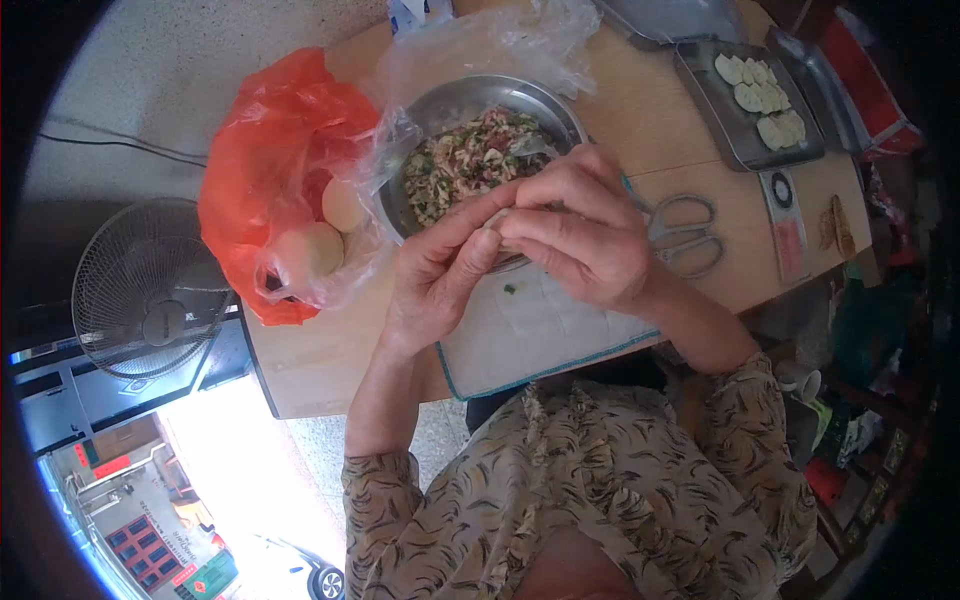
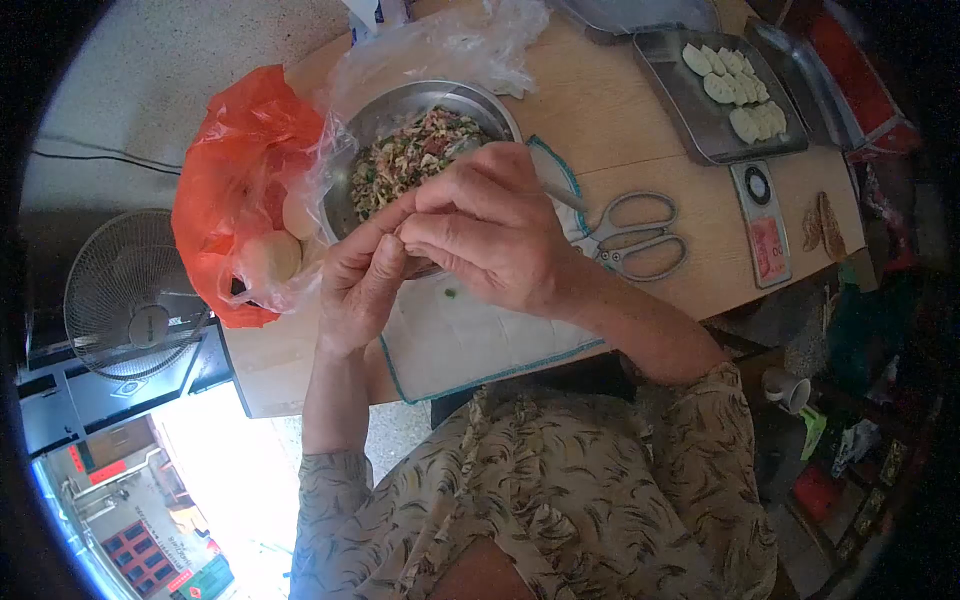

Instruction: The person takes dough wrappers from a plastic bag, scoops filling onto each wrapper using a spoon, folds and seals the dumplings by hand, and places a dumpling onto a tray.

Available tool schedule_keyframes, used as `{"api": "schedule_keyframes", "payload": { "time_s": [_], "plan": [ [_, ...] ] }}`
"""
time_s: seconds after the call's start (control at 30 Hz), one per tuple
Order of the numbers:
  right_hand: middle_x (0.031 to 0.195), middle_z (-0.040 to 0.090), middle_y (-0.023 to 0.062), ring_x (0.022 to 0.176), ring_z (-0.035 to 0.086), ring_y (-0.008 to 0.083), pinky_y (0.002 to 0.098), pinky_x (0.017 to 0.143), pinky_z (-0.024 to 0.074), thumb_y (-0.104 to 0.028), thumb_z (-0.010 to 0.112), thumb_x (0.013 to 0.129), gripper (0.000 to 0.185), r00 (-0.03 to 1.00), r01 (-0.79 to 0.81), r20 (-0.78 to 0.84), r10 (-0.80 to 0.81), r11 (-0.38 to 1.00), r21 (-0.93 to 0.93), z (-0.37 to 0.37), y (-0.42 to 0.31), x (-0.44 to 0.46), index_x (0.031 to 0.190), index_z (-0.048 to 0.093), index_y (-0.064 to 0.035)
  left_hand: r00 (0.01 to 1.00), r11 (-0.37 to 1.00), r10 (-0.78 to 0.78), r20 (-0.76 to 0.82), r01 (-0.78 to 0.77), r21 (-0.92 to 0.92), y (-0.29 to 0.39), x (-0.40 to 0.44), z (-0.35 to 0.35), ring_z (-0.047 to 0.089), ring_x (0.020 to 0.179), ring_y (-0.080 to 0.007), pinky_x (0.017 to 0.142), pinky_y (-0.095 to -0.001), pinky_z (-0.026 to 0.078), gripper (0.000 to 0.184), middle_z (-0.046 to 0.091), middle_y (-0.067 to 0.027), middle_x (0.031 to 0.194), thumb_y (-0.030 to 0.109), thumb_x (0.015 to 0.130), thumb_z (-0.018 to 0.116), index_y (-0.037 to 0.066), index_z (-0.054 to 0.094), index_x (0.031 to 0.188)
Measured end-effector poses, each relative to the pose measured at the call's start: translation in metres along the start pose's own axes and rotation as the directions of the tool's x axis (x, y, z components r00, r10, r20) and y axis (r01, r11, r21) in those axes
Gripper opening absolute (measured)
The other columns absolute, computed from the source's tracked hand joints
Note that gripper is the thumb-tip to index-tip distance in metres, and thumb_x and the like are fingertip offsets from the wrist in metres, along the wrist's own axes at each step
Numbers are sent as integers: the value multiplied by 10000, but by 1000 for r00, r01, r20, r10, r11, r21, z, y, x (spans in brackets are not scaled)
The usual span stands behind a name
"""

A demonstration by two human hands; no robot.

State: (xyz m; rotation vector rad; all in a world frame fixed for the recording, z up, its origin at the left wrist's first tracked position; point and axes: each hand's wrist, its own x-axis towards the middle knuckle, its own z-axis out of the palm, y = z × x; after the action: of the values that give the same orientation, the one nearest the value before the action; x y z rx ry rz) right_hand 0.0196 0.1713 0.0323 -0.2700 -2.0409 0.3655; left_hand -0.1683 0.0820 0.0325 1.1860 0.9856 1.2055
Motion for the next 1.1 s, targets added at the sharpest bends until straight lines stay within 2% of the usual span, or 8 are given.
{"api": "schedule_keyframes", "payload": {
  "time_s": [0.1, 0.27, 0.67, 0.77, 0.9, 0.93, 1.03, 1.1],
  "plan": [
    [1018, 662, 38, 899, 588, 217, 370, 807, 415, -175, 819, 759, 370, 990, -132, -21, 137, 979, 153, -8, -12, 10, 1099, 721, -68, 999, 983, -16, 48, 25, -179, 1, -1, -4, 564, 1237, -205, 1022, -358, 503, 458, 561, -137, 1394, 253, 1063, 504, -7, 490, 1439],
    [993, 665, 55, 877, 604, 224, 358, 771, 449, -129, 830, 746, 387, 990, -133, -13, 138, 977, 169, -18, -10, 13, 1107, 717, -47, 995, 926, 32, 90, 4, -377, 7, 2, -9, 494, 1346, -260, 1096, -403, 463, 515, 462, -159, 1490, 288, 1076, 443, -14, 393, 1491],
    [947, 659, 93, 795, 634, 234, 339, 668, 498, -5, 764, 790, 227, 989, -139, -28, 143, 983, 123, -8, -6, 7, 1010, 710, -6, 1000, 964, 7, 26, 0, -264, 8, 3, -3, 553, 1260, -197, 1036, -343, 504, 486, 541, -137, 1418, 284, 1080, 459, -9, 446, 1468],
    [942, 660, 95, 812, 651, 233, 327, 679, 524, 1, 758, 805, 211, 978, -206, -8, 210, 965, 163, -8, -13, 14, 1010, 707, 3, 994, 992, -106, -17, 104, -69, 8, 1, -7, 561, 1273, -260, 1049, -404, 517, 496, 492, -175, 1455, 254, 1088, 412, -71, 399, 1462],
    [951, 664, 99, 826, 669, 230, 306, 695, 545, -19, 770, 814, 241, 984, -173, 54, 167, 977, 126, -4, -6, 5, 1046, 705, -4, 999, 999, -37, 1, 37, 22, 8, 2, -2, 585, 1239, -236, 1001, -366, 544, 472, 519, -162, 1438, 251, 1084, 441, -48, 446, 1450],
    [957, 666, 97, 802, 668, 223, 299, 686, 543, -24, 773, 814, 241, 989, -147, 41, 143, 983, 109, -2, -4, 5, 1048, 712, -14, 998, 998, -18, -54, 15, -59, 7, 3, 2, 616, 1077, -92, 943, -269, 536, 440, 648, -69, 1265, 302, 1062, 521, 36, 547, 1412],
    [952, 668, 89, 806, 669, 196, 287, 679, 540, -28, 774, 819, 214, 957, -287, 60, 282, 915, 284, -4, -14, 9, 1028, 727, -23, 1000, 1000, -14, -12, 14, -15, 8, 1, -4, 623, 1035, -92, 913, -271, 546, 428, 672, -64, 1203, 287, 1060, 531, 24, 559, 1397],
    [958, 672, 84, 809, 661, 158, 267, 687, 533, -18, 765, 831, 201, 972, -235, 79, 222, 940, 249, -5, -16, 13, 1029, 731, -7, 999, 999, 33, -32, -33, 1, 12, -2, 1, 638, 1017, -128, 880, -291, 560, 424, 681, -81, 1154, 259, 1060, 530, -10, 549, 1388]
  ]
}}
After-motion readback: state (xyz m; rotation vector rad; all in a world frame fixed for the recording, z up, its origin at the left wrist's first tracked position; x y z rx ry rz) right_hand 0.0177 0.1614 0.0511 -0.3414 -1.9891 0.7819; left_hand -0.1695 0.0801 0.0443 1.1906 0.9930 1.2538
